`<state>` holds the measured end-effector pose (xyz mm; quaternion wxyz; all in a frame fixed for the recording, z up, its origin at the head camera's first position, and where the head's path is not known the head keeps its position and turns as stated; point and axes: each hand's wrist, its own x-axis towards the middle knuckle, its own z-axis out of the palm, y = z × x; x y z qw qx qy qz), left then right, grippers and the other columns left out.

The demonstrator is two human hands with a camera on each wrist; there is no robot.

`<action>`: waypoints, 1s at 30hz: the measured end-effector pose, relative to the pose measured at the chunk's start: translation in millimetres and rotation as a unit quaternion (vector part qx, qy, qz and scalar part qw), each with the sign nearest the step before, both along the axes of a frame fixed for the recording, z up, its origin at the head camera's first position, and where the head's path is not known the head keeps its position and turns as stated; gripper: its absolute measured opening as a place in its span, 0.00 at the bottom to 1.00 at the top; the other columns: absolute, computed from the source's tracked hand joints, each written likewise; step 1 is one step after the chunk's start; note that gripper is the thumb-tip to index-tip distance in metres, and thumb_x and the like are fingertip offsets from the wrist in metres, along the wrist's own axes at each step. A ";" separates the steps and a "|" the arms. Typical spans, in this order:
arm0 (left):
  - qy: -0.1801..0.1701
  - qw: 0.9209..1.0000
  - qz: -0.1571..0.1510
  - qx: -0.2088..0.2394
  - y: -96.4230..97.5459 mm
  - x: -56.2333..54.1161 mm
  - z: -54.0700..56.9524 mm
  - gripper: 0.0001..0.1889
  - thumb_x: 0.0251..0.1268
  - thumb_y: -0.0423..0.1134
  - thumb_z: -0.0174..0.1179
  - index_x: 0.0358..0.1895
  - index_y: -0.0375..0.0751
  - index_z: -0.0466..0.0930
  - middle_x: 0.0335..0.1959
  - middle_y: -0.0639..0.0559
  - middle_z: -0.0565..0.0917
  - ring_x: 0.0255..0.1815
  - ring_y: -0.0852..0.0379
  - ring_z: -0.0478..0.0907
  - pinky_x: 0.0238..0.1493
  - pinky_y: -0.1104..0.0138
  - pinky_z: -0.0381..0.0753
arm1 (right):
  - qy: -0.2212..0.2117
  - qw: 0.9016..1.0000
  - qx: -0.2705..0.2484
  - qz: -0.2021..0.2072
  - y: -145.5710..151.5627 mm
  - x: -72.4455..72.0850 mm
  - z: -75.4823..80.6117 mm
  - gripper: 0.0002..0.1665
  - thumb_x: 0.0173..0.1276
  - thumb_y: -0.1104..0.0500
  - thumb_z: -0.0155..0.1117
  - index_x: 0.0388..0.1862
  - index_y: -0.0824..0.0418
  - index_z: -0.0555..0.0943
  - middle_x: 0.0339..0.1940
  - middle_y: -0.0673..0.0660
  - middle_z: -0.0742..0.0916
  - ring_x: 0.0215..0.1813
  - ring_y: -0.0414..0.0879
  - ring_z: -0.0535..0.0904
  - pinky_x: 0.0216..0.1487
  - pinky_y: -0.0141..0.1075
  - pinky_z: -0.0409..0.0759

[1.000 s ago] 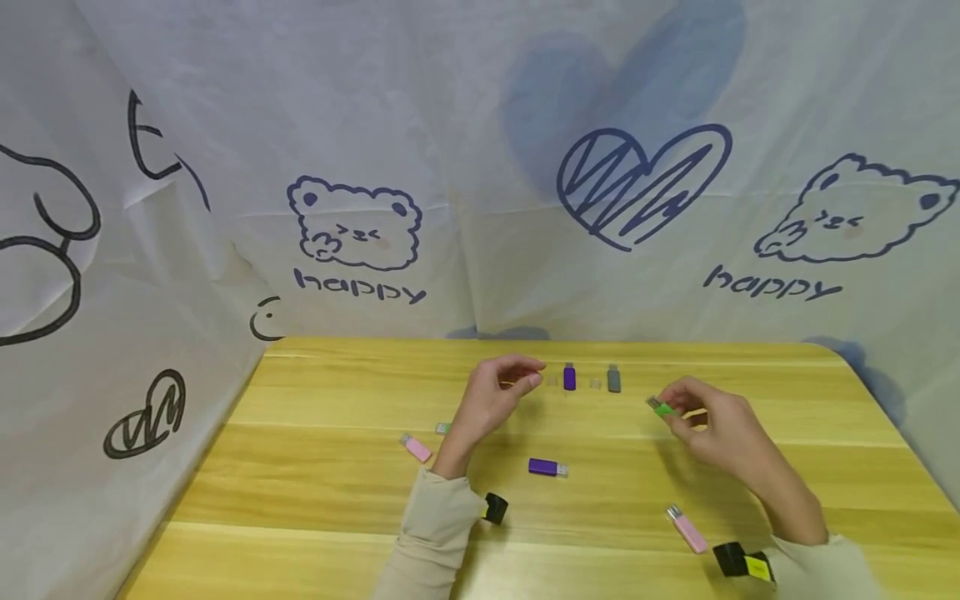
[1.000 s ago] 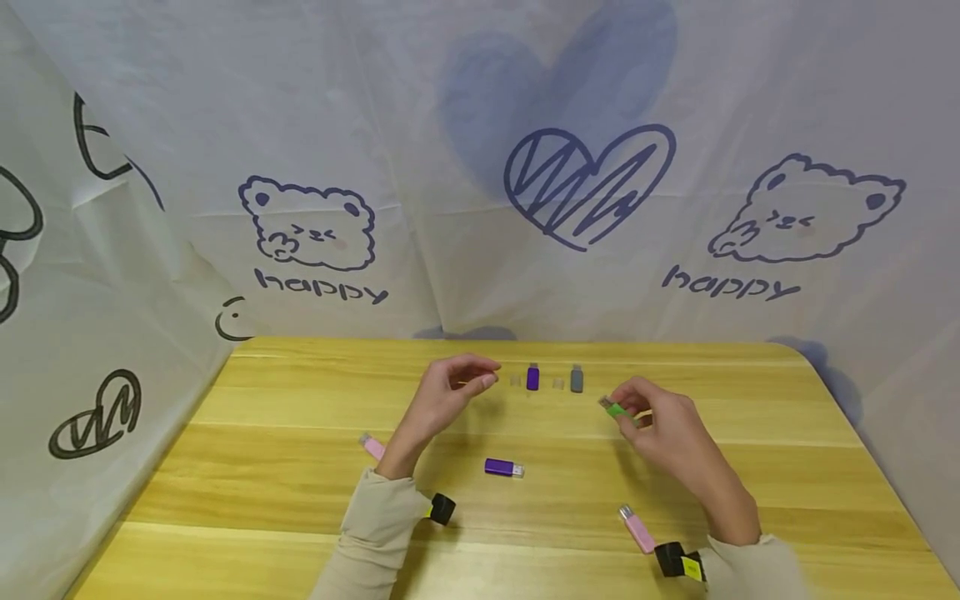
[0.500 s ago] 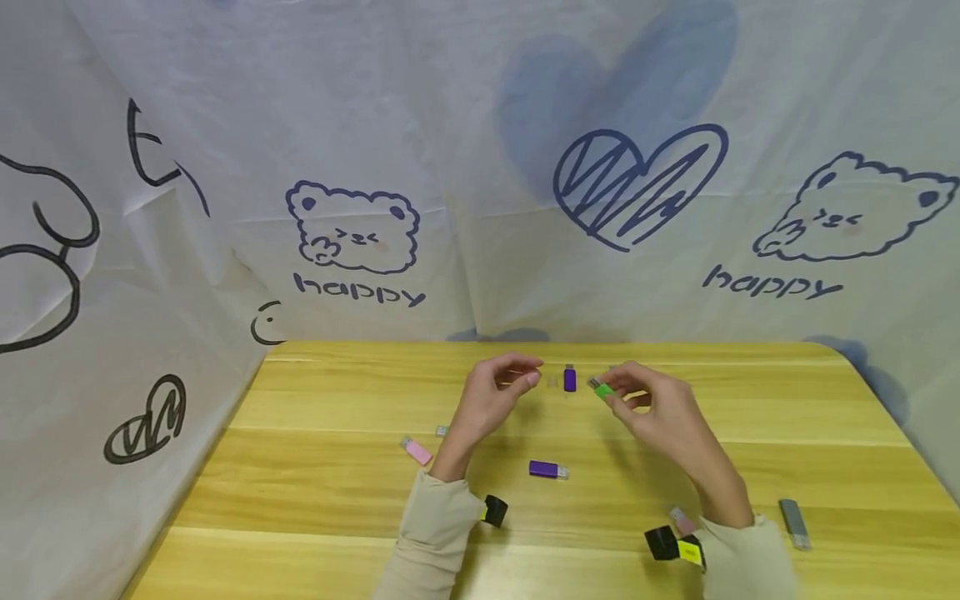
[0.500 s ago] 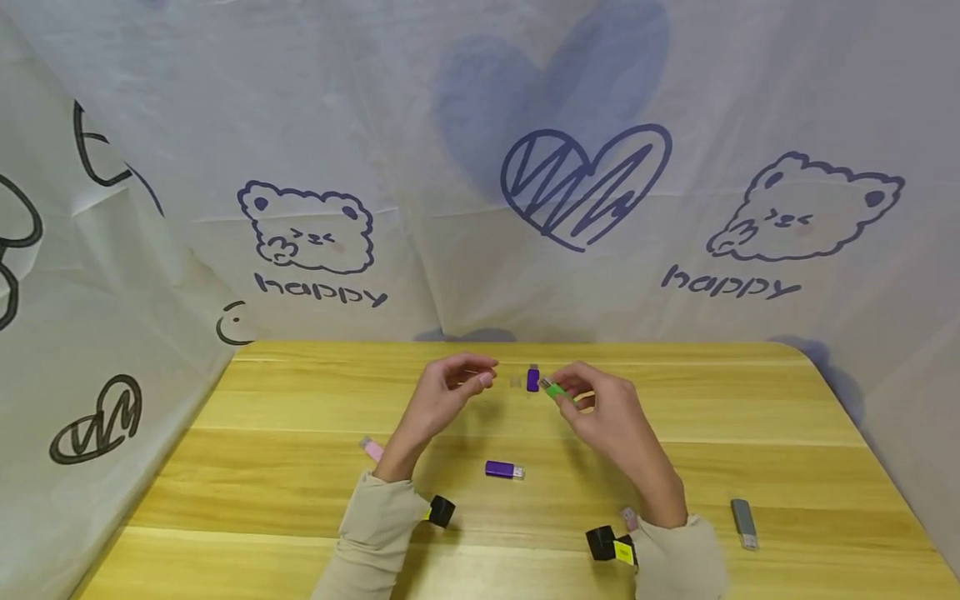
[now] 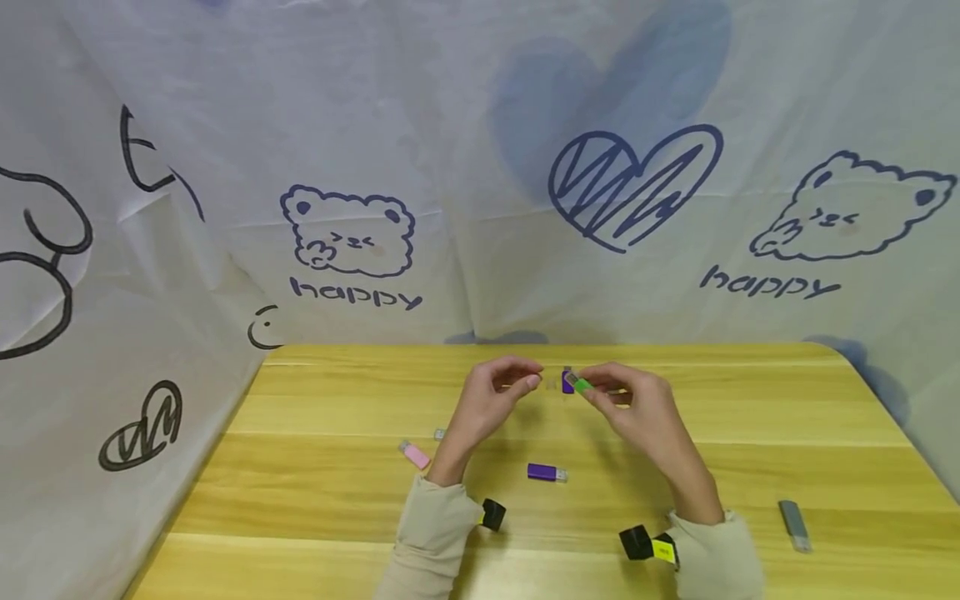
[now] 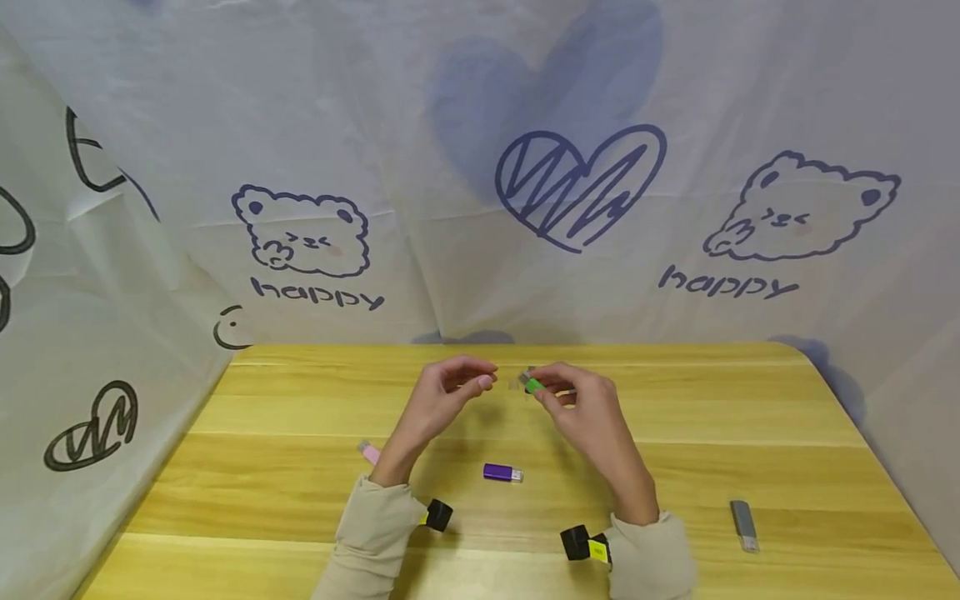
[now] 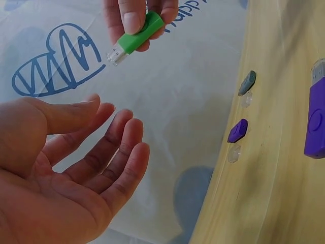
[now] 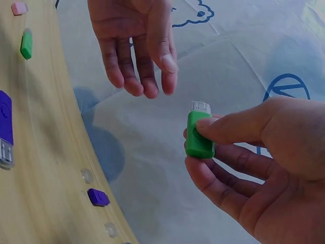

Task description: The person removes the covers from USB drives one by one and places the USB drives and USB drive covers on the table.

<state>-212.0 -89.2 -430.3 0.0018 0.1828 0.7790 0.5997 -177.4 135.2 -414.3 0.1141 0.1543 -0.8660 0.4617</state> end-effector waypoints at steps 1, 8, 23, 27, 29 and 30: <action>0.001 1.000 -0.002 0.003 -0.1 0.1 0.1 0.09 0.74 0.32 0.62 0.51 0.33 0.86 0.48 0.42 0.88 0.50 0.49 0.85 0.53 0.63 0.85 | -0.003 1.000 -0.003 0.001 -0.8 -0.1 -0.8 0.12 0.69 0.69 0.70 0.50 0.63 0.88 0.45 0.59 0.90 0.44 0.51 0.87 0.44 0.42 0.88; -0.007 1.000 -0.011 0.021 -0.3 0.0 1.3 0.09 0.73 0.30 0.63 0.51 0.31 0.85 0.49 0.39 0.87 0.51 0.45 0.85 0.53 0.64 0.84 | 0.003 1.000 -0.021 0.013 -4.3 -0.9 -3.6 0.12 0.70 0.69 0.69 0.51 0.64 0.88 0.47 0.60 0.90 0.45 0.53 0.88 0.44 0.40 0.88; -0.025 0.997 -0.033 0.067 4.3 1.3 1.8 0.09 0.71 0.30 0.64 0.50 0.30 0.85 0.47 0.38 0.87 0.47 0.49 0.86 0.50 0.64 0.86 | -0.005 0.999 -0.047 0.002 -19.7 0.4 -7.0 0.11 0.68 0.67 0.72 0.49 0.66 0.89 0.45 0.62 0.90 0.42 0.54 0.89 0.41 0.38 0.88; -0.027 0.996 -0.032 0.079 4.6 1.1 1.0 0.09 0.71 0.29 0.65 0.50 0.29 0.85 0.46 0.37 0.87 0.45 0.51 0.86 0.49 0.64 0.86 | -0.001 0.999 -0.052 -0.002 -23.0 0.5 -7.4 0.11 0.66 0.68 0.73 0.48 0.67 0.89 0.44 0.62 0.91 0.40 0.53 0.90 0.40 0.37 0.88; -0.026 0.995 -0.031 0.086 4.7 1.1 0.8 0.09 0.70 0.28 0.65 0.49 0.29 0.85 0.45 0.36 0.87 0.43 0.52 0.86 0.49 0.64 0.86 | -0.001 0.998 -0.055 -0.003 -24.4 0.5 -7.1 0.11 0.66 0.68 0.73 0.48 0.67 0.89 0.43 0.62 0.91 0.40 0.52 0.90 0.39 0.36 0.88; -0.026 0.995 -0.029 0.089 4.8 1.0 0.7 0.09 0.70 0.28 0.65 0.49 0.28 0.84 0.44 0.36 0.87 0.43 0.52 0.86 0.48 0.64 0.86 | -0.003 0.998 -0.056 -0.003 -25.1 0.4 -6.9 0.11 0.66 0.68 0.73 0.48 0.67 0.89 0.43 0.62 0.91 0.39 0.52 0.90 0.39 0.36 0.88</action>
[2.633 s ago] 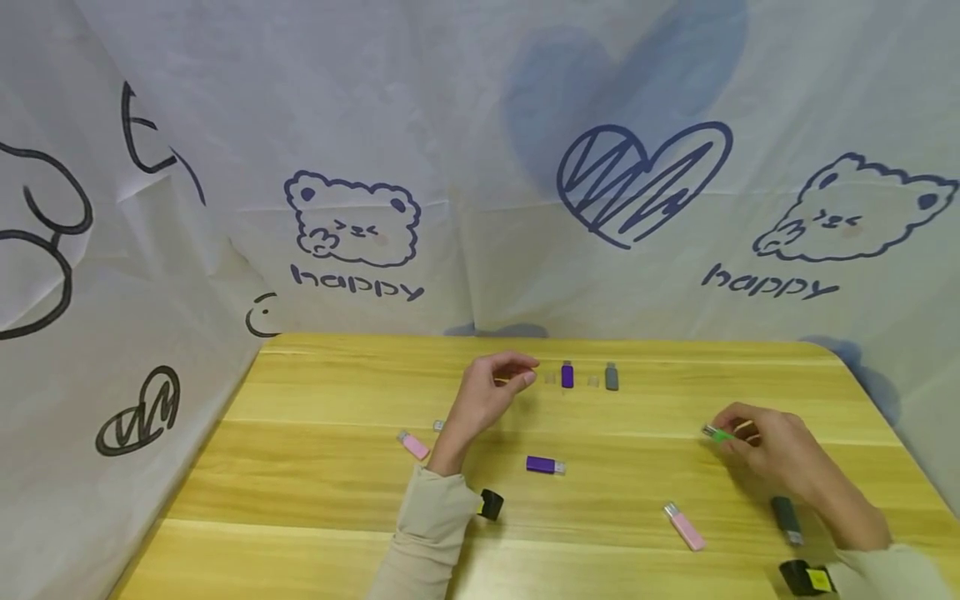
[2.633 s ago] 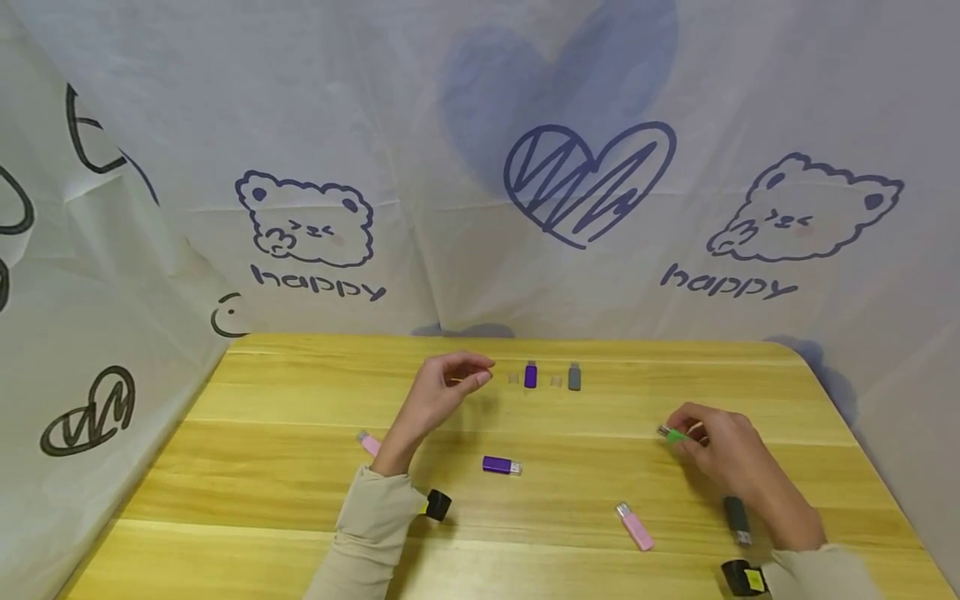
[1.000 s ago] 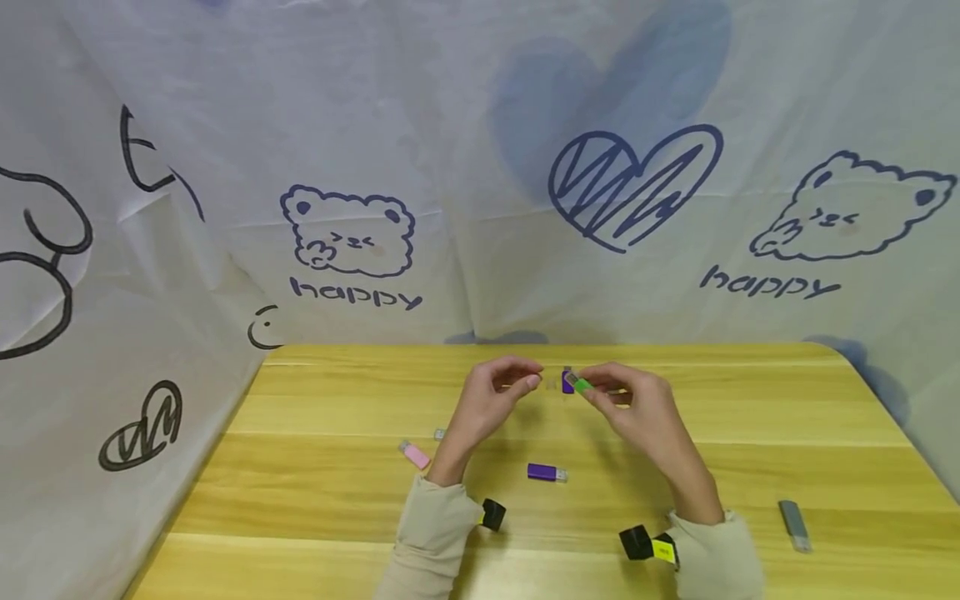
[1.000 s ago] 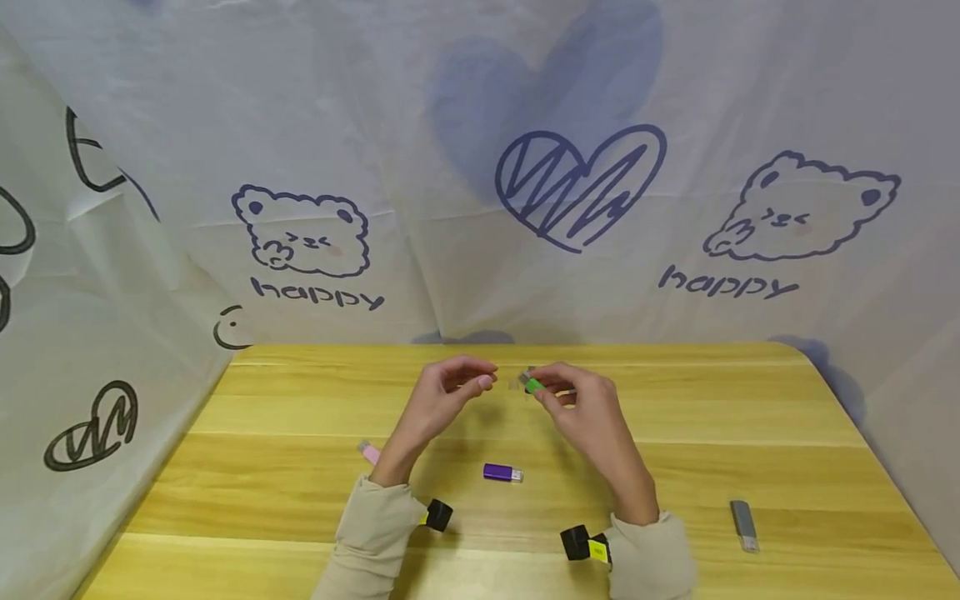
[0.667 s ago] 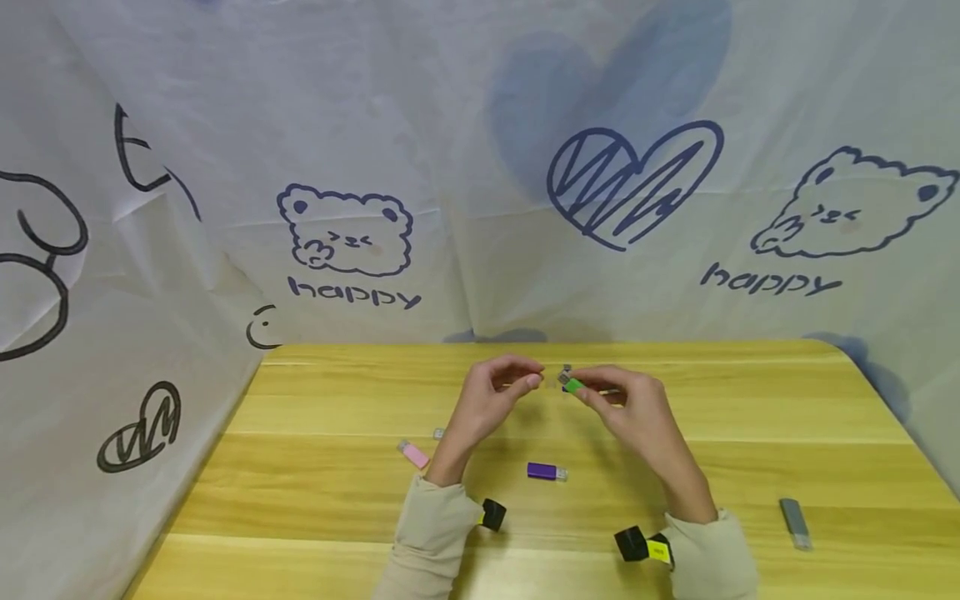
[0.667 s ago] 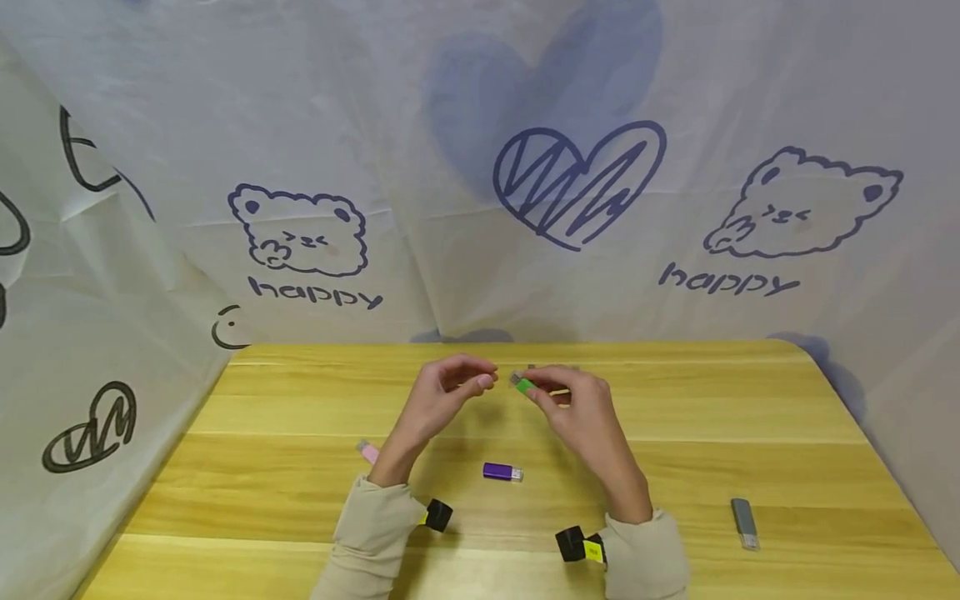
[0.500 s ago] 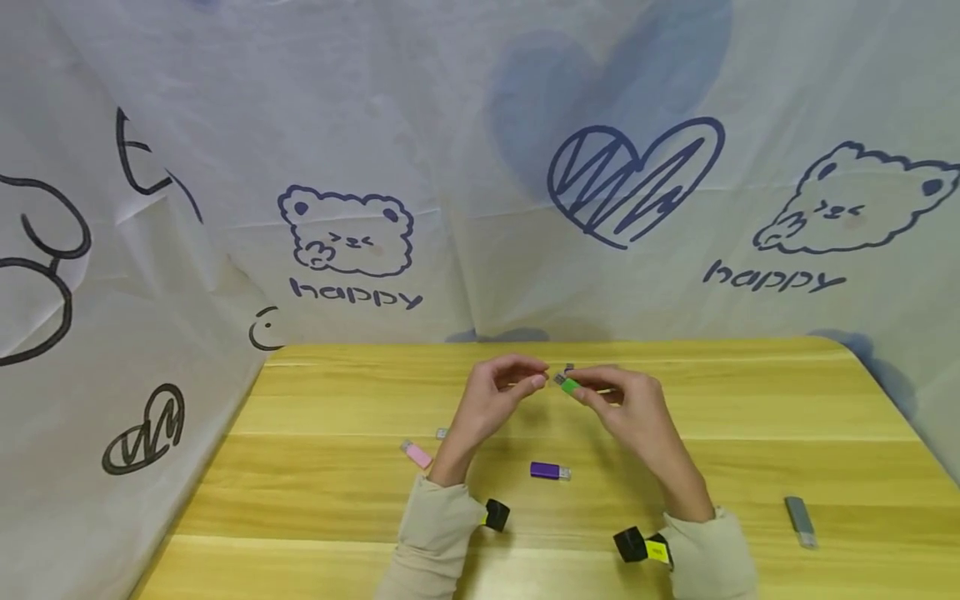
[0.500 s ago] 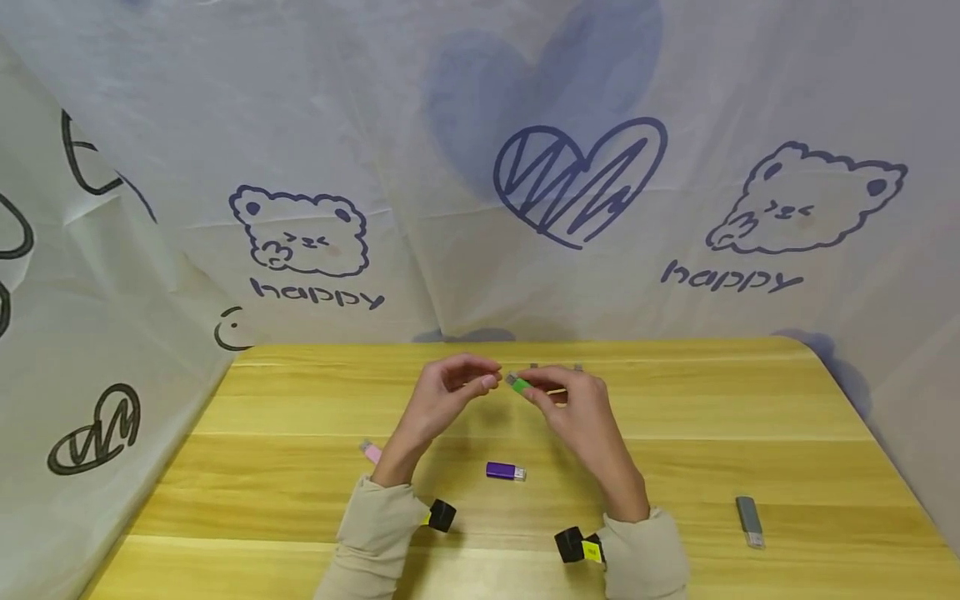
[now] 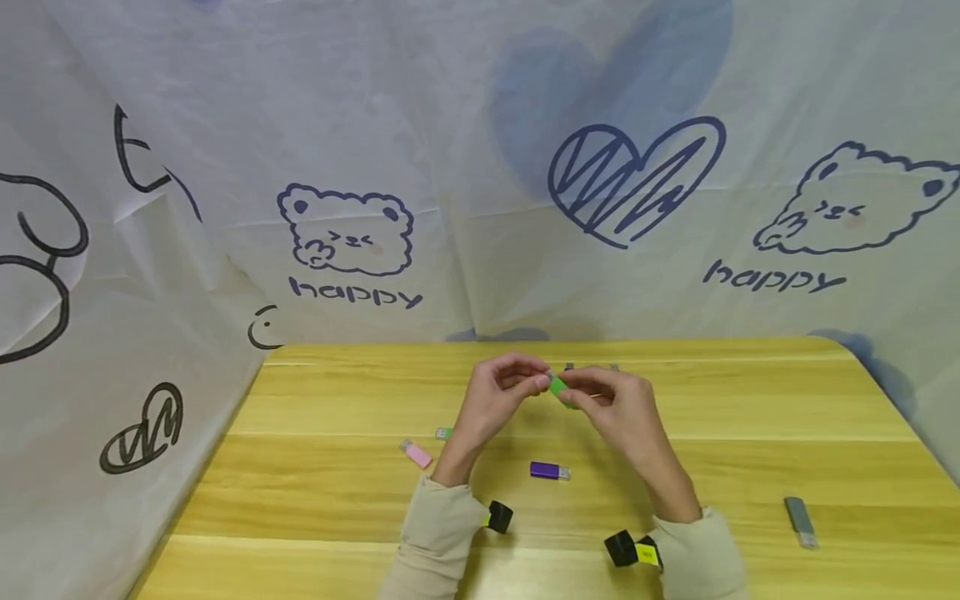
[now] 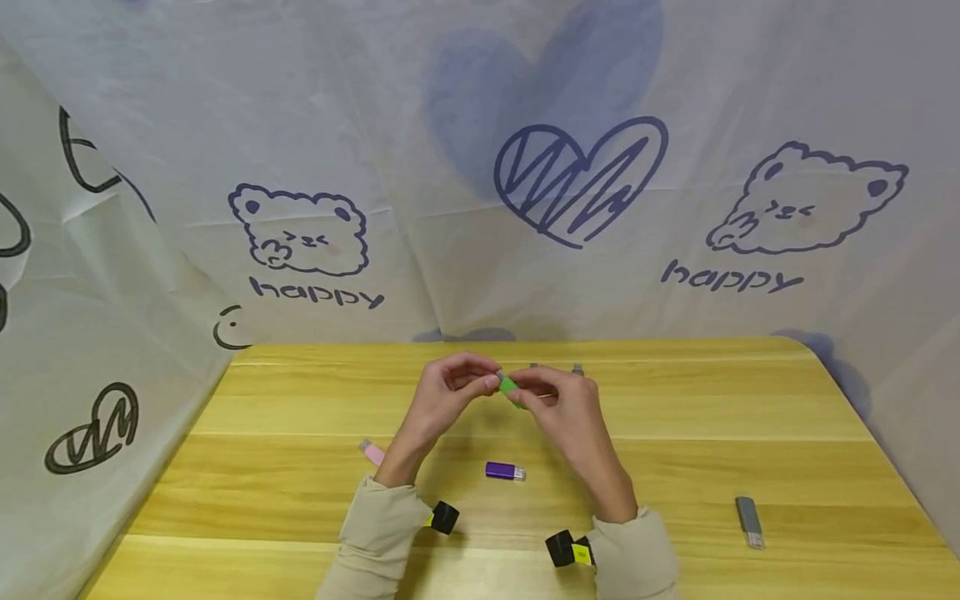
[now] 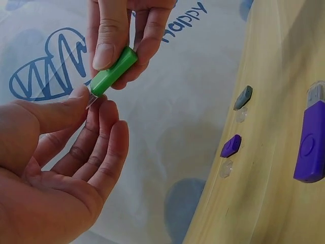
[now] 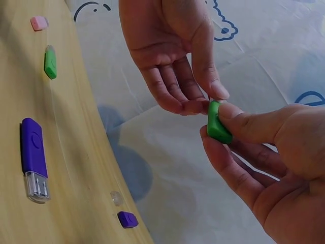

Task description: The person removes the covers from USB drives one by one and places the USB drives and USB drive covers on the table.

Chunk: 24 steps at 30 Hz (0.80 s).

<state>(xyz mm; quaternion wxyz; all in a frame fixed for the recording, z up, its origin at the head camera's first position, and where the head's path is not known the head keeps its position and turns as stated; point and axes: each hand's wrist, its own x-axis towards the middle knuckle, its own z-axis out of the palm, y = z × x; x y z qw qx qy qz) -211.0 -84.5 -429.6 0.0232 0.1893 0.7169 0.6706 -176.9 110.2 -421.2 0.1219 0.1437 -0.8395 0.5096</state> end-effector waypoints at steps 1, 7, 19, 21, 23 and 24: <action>0.000 1.000 0.001 0.002 0.1 -0.1 0.0 0.09 0.70 0.28 0.65 0.49 0.28 0.84 0.44 0.36 0.87 0.42 0.53 0.86 0.48 0.64 0.86 | -0.001 1.000 0.001 0.000 -0.6 0.1 0.2 0.12 0.66 0.68 0.73 0.48 0.67 0.89 0.43 0.62 0.91 0.39 0.52 0.90 0.39 0.36 0.88; 0.001 1.000 0.007 0.006 0.6 -0.5 0.9 0.08 0.69 0.27 0.66 0.47 0.28 0.84 0.42 0.35 0.87 0.40 0.56 0.85 0.47 0.64 0.87 | -0.004 1.000 0.002 0.000 -2.5 -0.1 1.5 0.12 0.66 0.68 0.73 0.48 0.67 0.89 0.42 0.61 0.91 0.40 0.52 0.90 0.40 0.37 0.88; 0.009 1.000 0.020 0.014 2.7 -0.6 -1.7 0.06 0.66 0.24 0.67 0.44 0.26 0.85 0.39 0.35 0.87 0.38 0.59 0.85 0.45 0.64 0.87 | 0.000 1.000 0.008 0.011 -1.0 -0.8 0.0 0.10 0.66 0.67 0.74 0.46 0.65 0.89 0.41 0.59 0.91 0.40 0.51 0.89 0.39 0.38 0.88; 0.007 1.000 0.022 0.015 3.7 -0.5 -2.5 0.06 0.66 0.24 0.67 0.43 0.26 0.85 0.39 0.35 0.87 0.38 0.58 0.86 0.45 0.64 0.87 | 0.001 1.000 0.008 0.012 -0.3 -0.2 -0.5 0.10 0.66 0.67 0.74 0.46 0.65 0.89 0.41 0.59 0.91 0.40 0.51 0.89 0.39 0.38 0.88; 0.003 1.000 0.025 0.017 5.0 0.1 -1.7 0.05 0.66 0.24 0.67 0.43 0.26 0.85 0.39 0.35 0.87 0.38 0.58 0.86 0.45 0.64 0.87 | 0.001 1.000 0.008 0.014 0.5 0.0 -0.6 0.10 0.66 0.67 0.73 0.46 0.65 0.89 0.41 0.59 0.91 0.39 0.50 0.89 0.39 0.37 0.88; 0.000 0.999 0.028 0.019 5.5 0.4 -1.2 0.05 0.66 0.24 0.67 0.43 0.26 0.86 0.39 0.35 0.87 0.38 0.58 0.86 0.45 0.64 0.87 | 0.003 1.000 0.008 0.014 0.8 -0.1 -0.5 0.10 0.66 0.67 0.73 0.46 0.65 0.89 0.40 0.59 0.91 0.39 0.50 0.89 0.38 0.37 0.88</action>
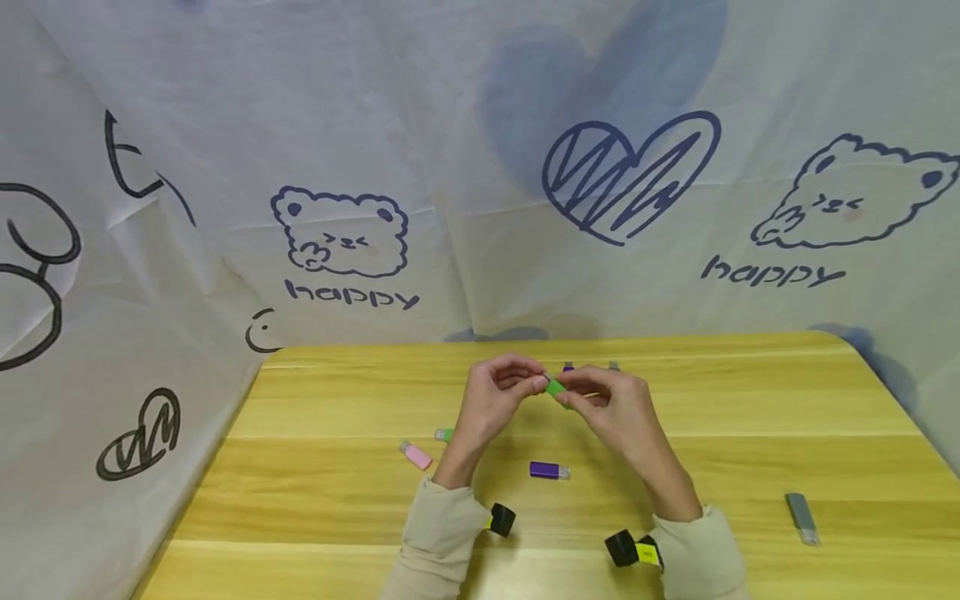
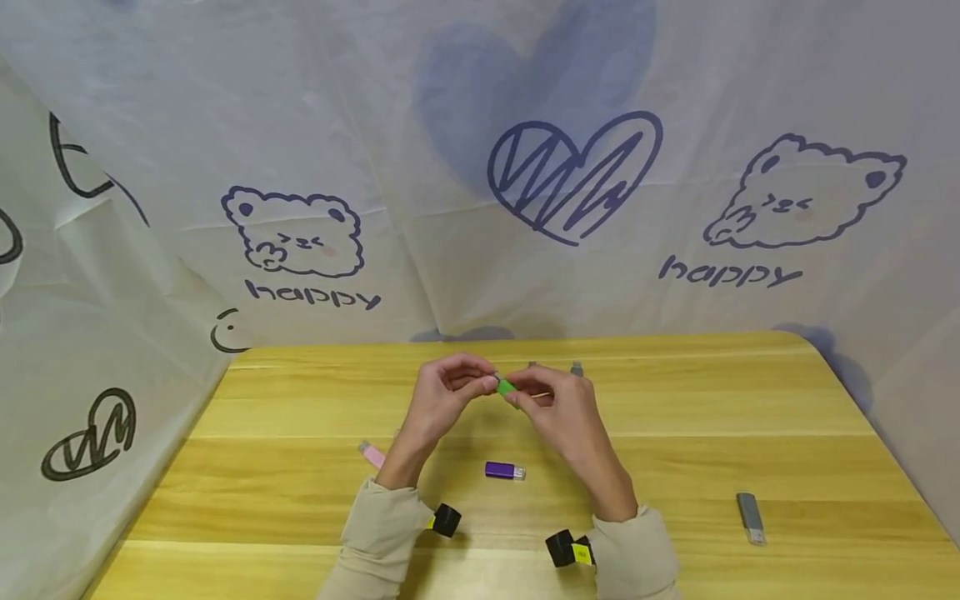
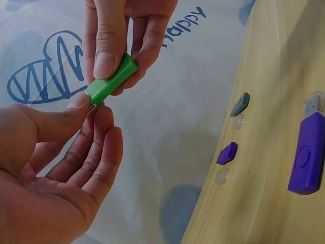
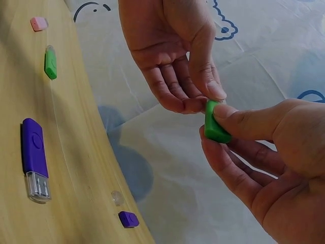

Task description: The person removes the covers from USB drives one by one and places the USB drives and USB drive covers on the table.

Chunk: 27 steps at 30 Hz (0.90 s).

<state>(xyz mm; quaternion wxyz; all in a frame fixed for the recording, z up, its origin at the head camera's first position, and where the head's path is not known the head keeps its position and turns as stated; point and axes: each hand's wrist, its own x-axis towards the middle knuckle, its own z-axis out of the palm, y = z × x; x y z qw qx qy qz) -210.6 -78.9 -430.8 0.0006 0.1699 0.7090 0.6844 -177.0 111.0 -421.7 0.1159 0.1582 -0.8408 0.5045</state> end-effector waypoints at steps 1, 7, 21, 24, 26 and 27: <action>-0.001 1.000 0.003 0.002 -0.1 0.5 0.2 0.05 0.66 0.24 0.67 0.43 0.26 0.86 0.39 0.35 0.87 0.38 0.57 0.86 0.45 0.63 0.87 | 0.002 1.000 0.000 0.001 -0.2 0.0 0.1 0.10 0.66 0.67 0.73 0.46 0.65 0.89 0.40 0.59 0.91 0.38 0.50 0.89 0.38 0.36 0.88; -0.019 1.000 0.014 0.018 -1.3 2.0 3.4 0.06 0.65 0.24 0.68 0.43 0.26 0.86 0.38 0.36 0.88 0.37 0.56 0.87 0.45 0.63 0.87 | 0.014 1.000 -0.006 0.005 -1.9 0.2 0.5 0.10 0.66 0.68 0.73 0.46 0.66 0.89 0.39 0.59 0.91 0.38 0.50 0.89 0.38 0.33 0.87; -0.039 0.993 0.080 0.076 -25.1 1.3 10.6 0.06 0.65 0.23 0.67 0.43 0.24 0.85 0.38 0.38 0.89 0.34 0.57 0.87 0.44 0.61 0.88 | -0.016 1.000 0.017 -0.013 7.9 2.3 -0.5 0.09 0.66 0.67 0.73 0.45 0.64 0.89 0.41 0.58 0.91 0.38 0.48 0.89 0.38 0.30 0.86; -0.044 0.996 0.057 0.059 -24.1 -0.4 9.0 0.06 0.66 0.23 0.66 0.44 0.24 0.85 0.38 0.38 0.89 0.34 0.57 0.87 0.46 0.58 0.88 | -0.018 1.000 0.012 -0.011 11.0 0.6 -1.2 0.13 0.66 0.70 0.73 0.50 0.66 0.88 0.41 0.60 0.90 0.40 0.51 0.89 0.39 0.30 0.86; -0.046 0.997 0.045 0.046 -22.3 -1.9 7.8 0.06 0.67 0.24 0.66 0.44 0.25 0.85 0.38 0.37 0.88 0.35 0.57 0.86 0.46 0.58 0.88 | -0.023 1.000 0.007 -0.009 11.5 -1.2 -2.4 0.16 0.66 0.71 0.72 0.53 0.67 0.87 0.42 0.61 0.90 0.42 0.52 0.89 0.40 0.31 0.87; -0.048 0.997 0.042 0.042 -21.9 -2.3 7.4 0.06 0.67 0.23 0.65 0.44 0.25 0.85 0.38 0.37 0.88 0.35 0.57 0.86 0.46 0.58 0.88 | -0.026 1.000 0.006 -0.006 11.4 -2.1 -3.3 0.17 0.66 0.72 0.71 0.54 0.67 0.86 0.42 0.62 0.90 0.43 0.53 0.89 0.40 0.32 0.87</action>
